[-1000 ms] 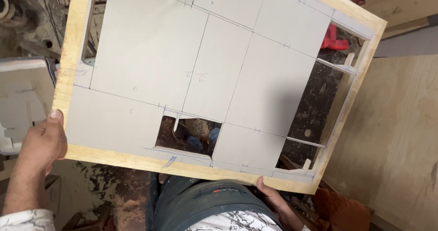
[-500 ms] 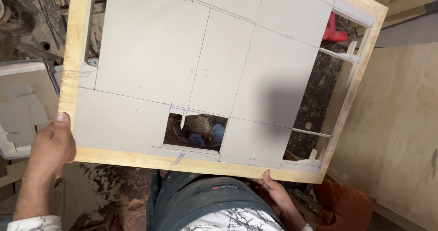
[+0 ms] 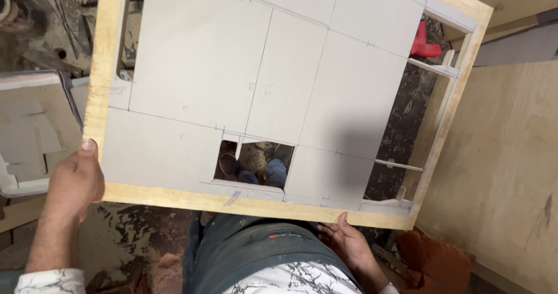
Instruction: The person holds and positions a large wooden frame with a white board attached, repeatedly lifting, rotating, and aligning it to check fit and orientation. The person adjusts the frame's position multiple times, flipping it over and repositioning it on the workbench.
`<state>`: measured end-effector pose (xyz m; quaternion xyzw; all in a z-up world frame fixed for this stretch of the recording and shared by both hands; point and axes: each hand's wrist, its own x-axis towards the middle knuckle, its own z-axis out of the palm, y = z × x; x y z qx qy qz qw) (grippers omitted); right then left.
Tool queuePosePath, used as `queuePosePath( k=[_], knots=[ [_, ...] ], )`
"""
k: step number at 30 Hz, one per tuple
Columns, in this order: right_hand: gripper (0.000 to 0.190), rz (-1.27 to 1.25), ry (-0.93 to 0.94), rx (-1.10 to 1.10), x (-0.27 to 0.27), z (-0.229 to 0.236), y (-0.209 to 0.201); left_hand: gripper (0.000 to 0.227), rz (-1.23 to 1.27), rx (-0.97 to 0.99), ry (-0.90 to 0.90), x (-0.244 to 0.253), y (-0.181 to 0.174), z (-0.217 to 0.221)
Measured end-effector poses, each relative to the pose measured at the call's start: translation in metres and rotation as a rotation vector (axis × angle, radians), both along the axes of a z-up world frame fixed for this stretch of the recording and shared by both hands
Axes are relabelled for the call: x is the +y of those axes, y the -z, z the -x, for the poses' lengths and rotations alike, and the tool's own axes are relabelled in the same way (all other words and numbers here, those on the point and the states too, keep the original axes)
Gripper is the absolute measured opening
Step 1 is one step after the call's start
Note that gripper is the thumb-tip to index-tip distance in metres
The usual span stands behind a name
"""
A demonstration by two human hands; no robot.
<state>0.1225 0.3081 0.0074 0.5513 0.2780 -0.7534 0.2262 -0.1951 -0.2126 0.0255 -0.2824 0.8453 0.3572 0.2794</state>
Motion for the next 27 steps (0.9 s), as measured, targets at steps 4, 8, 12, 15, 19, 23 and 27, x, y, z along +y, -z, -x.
queuePosePath(
  k=[4, 8, 12, 15, 19, 23, 27],
  knots=[
    [0.066, -0.087, -0.025, 0.049, 0.008, 0.0, 0.006, 0.075, 0.065, -0.053, 0.035, 0.015, -0.016, 0.003],
    [0.067, -0.054, 0.035, 0.046, 0.012, -0.002, 0.011, 0.075, 0.033, -0.075, 0.002, 0.024, -0.027, 0.005],
    [0.065, -0.075, 0.02, 0.094, 0.018, -0.007, 0.014, 0.079, 0.037, -0.085, 0.017, 0.029, -0.028, 0.0],
    [0.064, -0.096, 0.018, 0.061, 0.026, -0.01, 0.017, 0.077, 0.041, -0.095, -0.001, 0.031, -0.025, -0.006],
    [0.06, -0.079, 0.078, 0.117, 0.034, -0.013, 0.02, 0.073, -0.013, -0.045, -0.021, 0.029, -0.015, -0.019],
    [0.053, -0.157, 0.127, 0.091, 0.044, -0.005, 0.014, 0.074, -0.013, -0.066, -0.055, 0.033, -0.001, -0.039],
    [0.044, -0.281, 0.231, 0.019, 0.06, 0.012, 0.003, 0.072, -0.055, -0.099, -0.118, 0.048, 0.007, -0.067]
  ],
)
